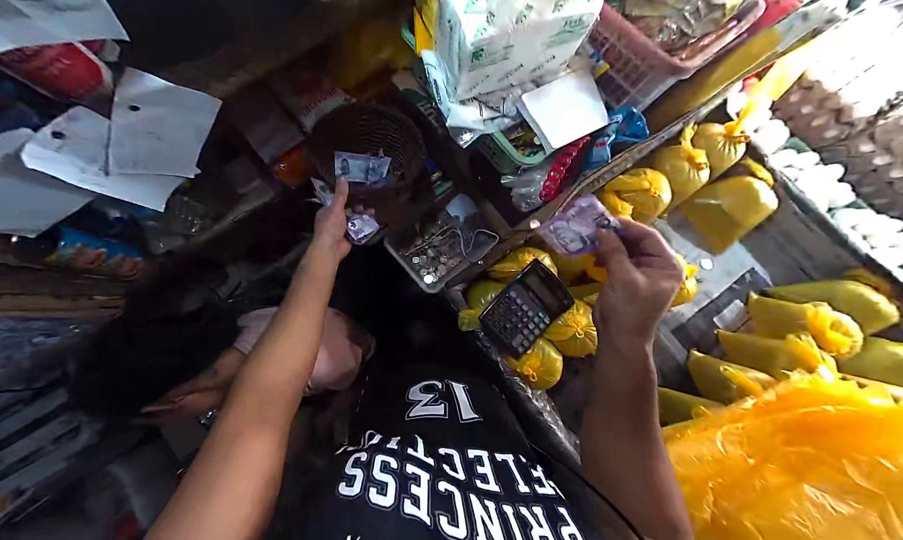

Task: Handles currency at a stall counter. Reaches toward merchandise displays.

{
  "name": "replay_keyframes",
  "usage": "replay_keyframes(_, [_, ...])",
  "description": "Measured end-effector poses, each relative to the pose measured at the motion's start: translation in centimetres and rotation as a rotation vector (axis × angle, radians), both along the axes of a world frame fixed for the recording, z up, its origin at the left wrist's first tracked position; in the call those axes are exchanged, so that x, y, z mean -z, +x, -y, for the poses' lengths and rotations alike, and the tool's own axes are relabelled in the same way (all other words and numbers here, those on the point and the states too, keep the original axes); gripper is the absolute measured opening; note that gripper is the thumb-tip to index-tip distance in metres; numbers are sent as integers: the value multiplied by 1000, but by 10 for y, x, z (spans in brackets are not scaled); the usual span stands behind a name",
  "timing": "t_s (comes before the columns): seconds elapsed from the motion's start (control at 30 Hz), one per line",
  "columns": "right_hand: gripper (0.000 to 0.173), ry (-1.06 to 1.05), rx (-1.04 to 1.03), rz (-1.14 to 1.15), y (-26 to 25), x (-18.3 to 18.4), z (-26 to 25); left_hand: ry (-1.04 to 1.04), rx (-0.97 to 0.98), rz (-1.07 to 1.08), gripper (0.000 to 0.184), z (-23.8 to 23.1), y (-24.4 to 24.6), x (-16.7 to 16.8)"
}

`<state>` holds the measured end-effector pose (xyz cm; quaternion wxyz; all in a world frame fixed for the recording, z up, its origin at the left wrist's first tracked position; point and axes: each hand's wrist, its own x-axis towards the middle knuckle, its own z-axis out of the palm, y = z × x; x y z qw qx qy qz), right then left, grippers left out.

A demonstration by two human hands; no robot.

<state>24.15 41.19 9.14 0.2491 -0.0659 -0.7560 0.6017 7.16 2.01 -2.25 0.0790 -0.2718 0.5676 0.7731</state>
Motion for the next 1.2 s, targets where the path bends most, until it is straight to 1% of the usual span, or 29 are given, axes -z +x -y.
replay_keyframes(0.07, [22,-110,-26,62,17,12,6,11,-21,-60,64,-4,13,-2])
replay_keyframes(0.1, [20,-147,-55,115,24,19,13,-16,18,-106,57,-6,27,-2])
replay_keyframes(0.13, [19,-172,-99,181,30,25,23,-56,97,-153,51,-9,45,-2])
replay_keyframes(0.17, [18,-189,-153,254,33,32,36,-91,210,-185,52,-12,67,-3])
replay_keyframes(0.2, [17,-191,-215,330,36,39,51,-106,347,-205,57,-16,92,-5])
replay_keyframes(0.23, [17,-185,-282,399,36,45,66,-85,473,-229,59,-19,115,-4])
replay_keyframes(0.27, [16,-166,-343,454,34,51,82,-35,562,-258,60,-24,132,-1])
replay_keyframes(0.33, [15,-111,-439,553,21,61,110,64,635,-268,67,-33,154,4])
replay_keyframes(0.43, [18,43,-620,716,-17,69,135,54,555,-209,62,-37,165,8])
replay_keyframes(0.5, [22,215,-764,785,-63,82,136,-14,452,-190,60,-26,161,20])
replay_keyframes(0.57, [26,464,-829,883,-123,110,134,-108,347,-150,61,-6,156,33])
replay_keyframes(0.63, [27,738,-831,1007,-175,153,135,-166,276,-96,64,18,157,39])
replay_keyframes(0.67, [28,880,-821,1077,-193,177,137,-175,240,-65,66,28,158,41])
replay_keyframes(0.73, [34,1141,-825,1170,-214,212,140,-191,159,-34,66,43,161,44])
replay_keyframes(0.8, [40,1300,-842,1249,-218,226,147,-231,114,7,67,53,170,48])
replay_keyframes(0.9, [39,1423,-855,1258,-216,245,152,-260,81,52,66,64,187,56])
replay_keyframes(1.03, [33,1468,-859,1215,-218,256,147,-196,-6,76,70,66,201,66])
replay_keyframes(1.13, [30,1406,-891,1199,-222,260,138,-178,-27,88,73,64,203,66])
replay_keyframes(1.2, [29,1330,-890,1179,-226,268,130,-182,-18,50,72,62,197,64])
